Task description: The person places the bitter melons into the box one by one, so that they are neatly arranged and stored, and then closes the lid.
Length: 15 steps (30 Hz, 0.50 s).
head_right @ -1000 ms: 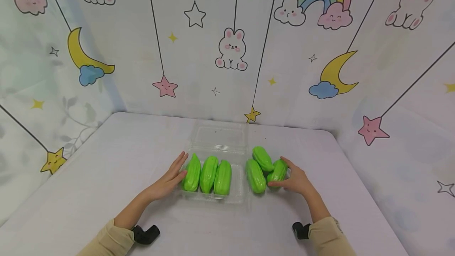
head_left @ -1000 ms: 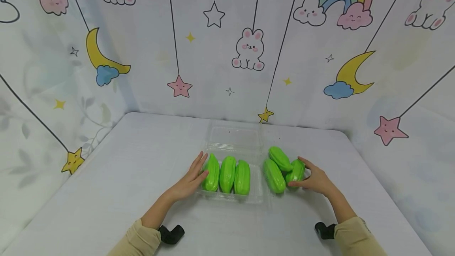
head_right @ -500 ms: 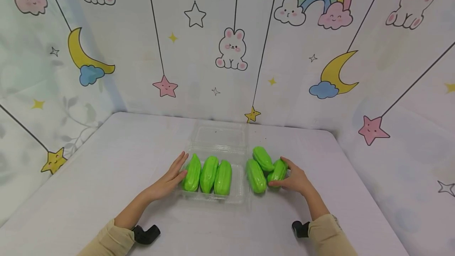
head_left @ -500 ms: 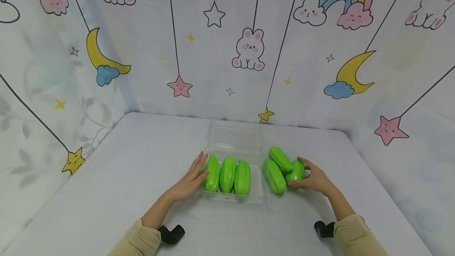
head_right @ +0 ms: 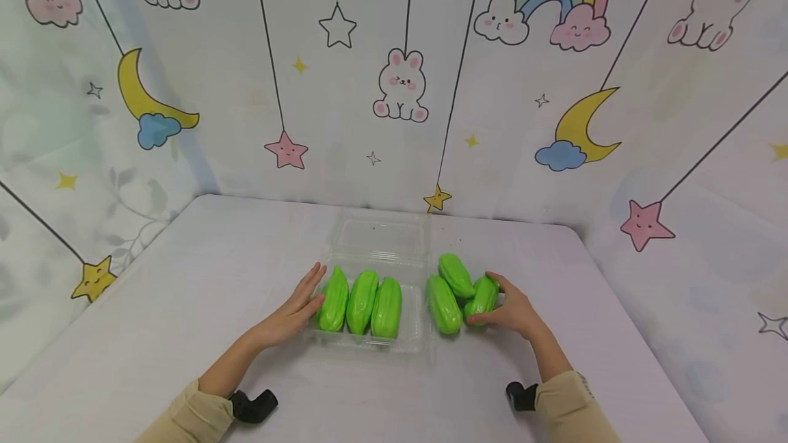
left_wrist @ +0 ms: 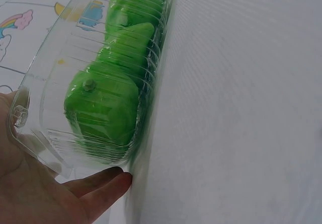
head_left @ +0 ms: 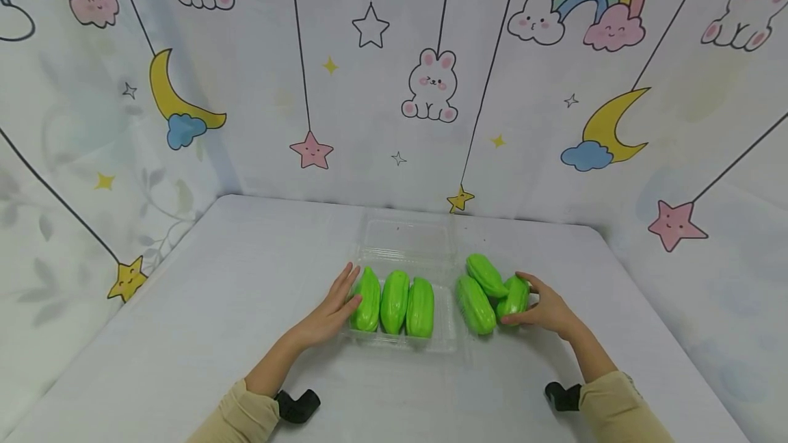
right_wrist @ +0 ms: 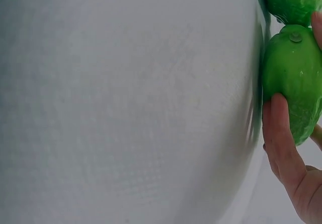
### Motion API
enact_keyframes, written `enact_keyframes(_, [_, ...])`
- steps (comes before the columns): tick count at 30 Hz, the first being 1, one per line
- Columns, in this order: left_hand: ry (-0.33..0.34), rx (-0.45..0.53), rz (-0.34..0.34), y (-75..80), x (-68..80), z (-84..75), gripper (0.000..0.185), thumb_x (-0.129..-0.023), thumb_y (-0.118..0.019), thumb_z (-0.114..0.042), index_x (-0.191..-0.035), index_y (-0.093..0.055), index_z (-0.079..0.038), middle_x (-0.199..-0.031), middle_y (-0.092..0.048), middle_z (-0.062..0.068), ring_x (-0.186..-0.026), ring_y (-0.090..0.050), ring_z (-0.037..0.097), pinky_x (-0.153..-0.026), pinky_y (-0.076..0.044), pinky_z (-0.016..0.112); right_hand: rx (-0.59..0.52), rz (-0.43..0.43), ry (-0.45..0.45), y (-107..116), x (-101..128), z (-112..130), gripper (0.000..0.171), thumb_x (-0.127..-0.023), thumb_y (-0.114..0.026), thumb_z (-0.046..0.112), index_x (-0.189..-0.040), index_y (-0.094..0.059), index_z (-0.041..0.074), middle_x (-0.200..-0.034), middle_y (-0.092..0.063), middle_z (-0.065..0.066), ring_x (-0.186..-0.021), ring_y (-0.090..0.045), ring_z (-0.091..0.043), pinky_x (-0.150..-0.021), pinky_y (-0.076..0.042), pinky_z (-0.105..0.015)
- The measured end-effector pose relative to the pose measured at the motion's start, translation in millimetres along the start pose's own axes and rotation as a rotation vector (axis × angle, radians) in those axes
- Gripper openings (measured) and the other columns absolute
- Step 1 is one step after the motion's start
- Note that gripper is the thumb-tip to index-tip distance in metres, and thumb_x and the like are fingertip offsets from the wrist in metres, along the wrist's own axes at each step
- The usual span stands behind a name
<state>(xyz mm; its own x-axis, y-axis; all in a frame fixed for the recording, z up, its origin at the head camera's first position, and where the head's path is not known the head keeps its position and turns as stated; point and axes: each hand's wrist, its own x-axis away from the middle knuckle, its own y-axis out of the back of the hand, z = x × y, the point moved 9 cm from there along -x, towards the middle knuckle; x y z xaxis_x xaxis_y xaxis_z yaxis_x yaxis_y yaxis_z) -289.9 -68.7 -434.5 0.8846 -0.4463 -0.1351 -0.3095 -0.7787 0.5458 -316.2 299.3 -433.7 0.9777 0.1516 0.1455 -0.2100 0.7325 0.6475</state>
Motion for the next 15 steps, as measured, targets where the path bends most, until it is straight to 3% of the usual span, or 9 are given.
enact_keyframes(6, [0.003, -0.001, 0.002, -0.1, 0.0, 0.1, 0.058, -0.101, -0.032, -0.030, -0.148, -0.004, -0.010, -0.152, 0.008, 0.012, -0.137, 0.005, 0.032, -0.104, -0.009, 0.059, 0.057, -0.024, 0.007, 8, 6, 4, 0.106, -0.064, -0.084, 0.030, -0.144, -0.020, 0.003, -0.133, -0.031, -0.035, -0.093, -0.058, -0.029, -0.070, -0.048, -0.035])
enact_keyframes(15, [0.002, 0.004, 0.003, 0.3, 0.5, -1.4, 0.058, -0.101, -0.032, -0.030, -0.148, -0.004, -0.010, -0.152, 0.007, 0.014, -0.137, 0.004, 0.032, -0.104, -0.010, 0.059, 0.048, -0.046, 0.031, 18, 10, 11, 0.106, -0.064, -0.084, 0.029, -0.144, -0.020, 0.002, -0.132, -0.032, -0.035, -0.090, -0.059, -0.027, -0.069, -0.047, -0.032])
